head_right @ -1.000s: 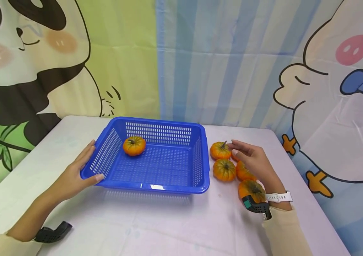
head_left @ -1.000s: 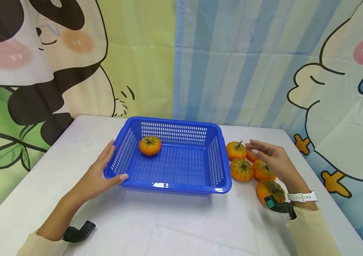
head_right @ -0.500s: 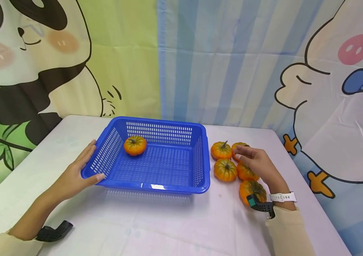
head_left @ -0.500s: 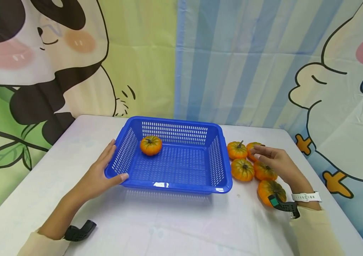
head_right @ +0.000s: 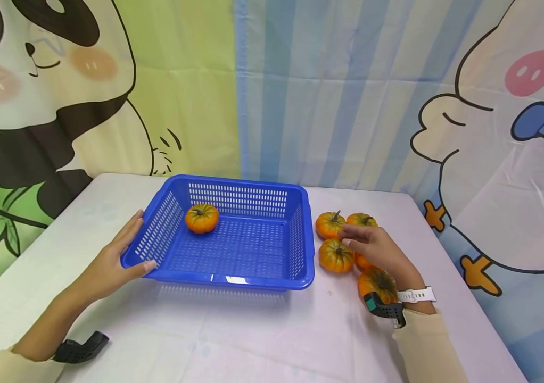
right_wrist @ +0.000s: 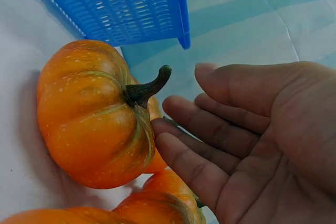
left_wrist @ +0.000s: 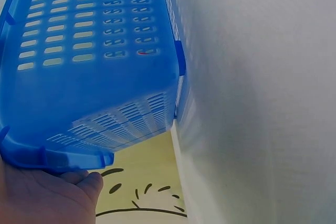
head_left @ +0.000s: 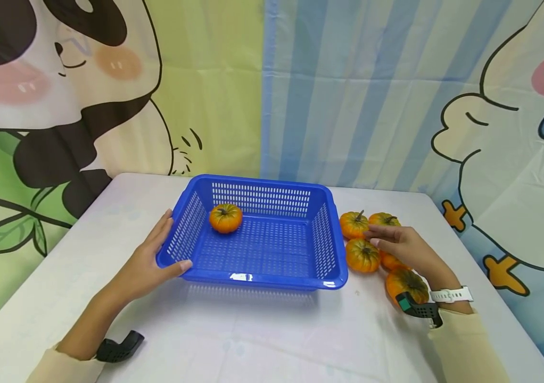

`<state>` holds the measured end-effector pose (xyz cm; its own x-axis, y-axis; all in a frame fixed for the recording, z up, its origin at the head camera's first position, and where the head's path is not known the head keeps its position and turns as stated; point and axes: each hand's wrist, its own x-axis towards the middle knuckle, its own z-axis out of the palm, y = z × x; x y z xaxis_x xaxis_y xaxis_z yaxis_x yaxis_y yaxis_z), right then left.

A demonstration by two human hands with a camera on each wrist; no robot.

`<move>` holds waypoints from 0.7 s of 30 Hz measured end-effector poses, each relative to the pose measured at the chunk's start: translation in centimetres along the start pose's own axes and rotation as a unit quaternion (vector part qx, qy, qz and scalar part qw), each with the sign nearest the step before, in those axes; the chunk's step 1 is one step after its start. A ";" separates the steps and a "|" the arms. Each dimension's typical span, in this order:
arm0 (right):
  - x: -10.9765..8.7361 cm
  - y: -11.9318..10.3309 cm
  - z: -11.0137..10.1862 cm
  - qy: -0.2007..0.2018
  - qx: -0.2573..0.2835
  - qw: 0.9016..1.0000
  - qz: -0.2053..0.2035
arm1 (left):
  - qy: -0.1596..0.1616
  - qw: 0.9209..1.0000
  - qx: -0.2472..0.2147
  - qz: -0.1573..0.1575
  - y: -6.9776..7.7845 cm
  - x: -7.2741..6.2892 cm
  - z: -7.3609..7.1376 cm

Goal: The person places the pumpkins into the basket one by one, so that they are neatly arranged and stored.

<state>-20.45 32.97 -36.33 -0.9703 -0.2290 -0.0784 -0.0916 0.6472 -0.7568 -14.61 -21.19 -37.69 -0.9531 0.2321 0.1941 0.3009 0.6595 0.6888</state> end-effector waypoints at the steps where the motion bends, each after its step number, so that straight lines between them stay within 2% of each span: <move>1: 0.0 0.0 0.1 -0.003 0.003 1.000 -0.004 | 0.000 1.000 0.001 -0.001 0.0 0.0 0.0; 11: -0.3 -0.1 0.2 0.007 0.012 1.000 -0.007 | 0.006 1.000 0.012 0.002 0.1 0.0 0.1; 21: 0.4 -0.1 1.2 -0.010 0.023 1.000 -0.004 | 0.009 1.000 0.009 0.002 0.0 -0.1 0.1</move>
<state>-20.56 31.97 -37.09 -0.9649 -0.2490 -0.0838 -0.0896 0.6115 -0.7862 -14.49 -21.12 -37.76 -0.9521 0.2220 0.2102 0.3056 0.6706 0.6759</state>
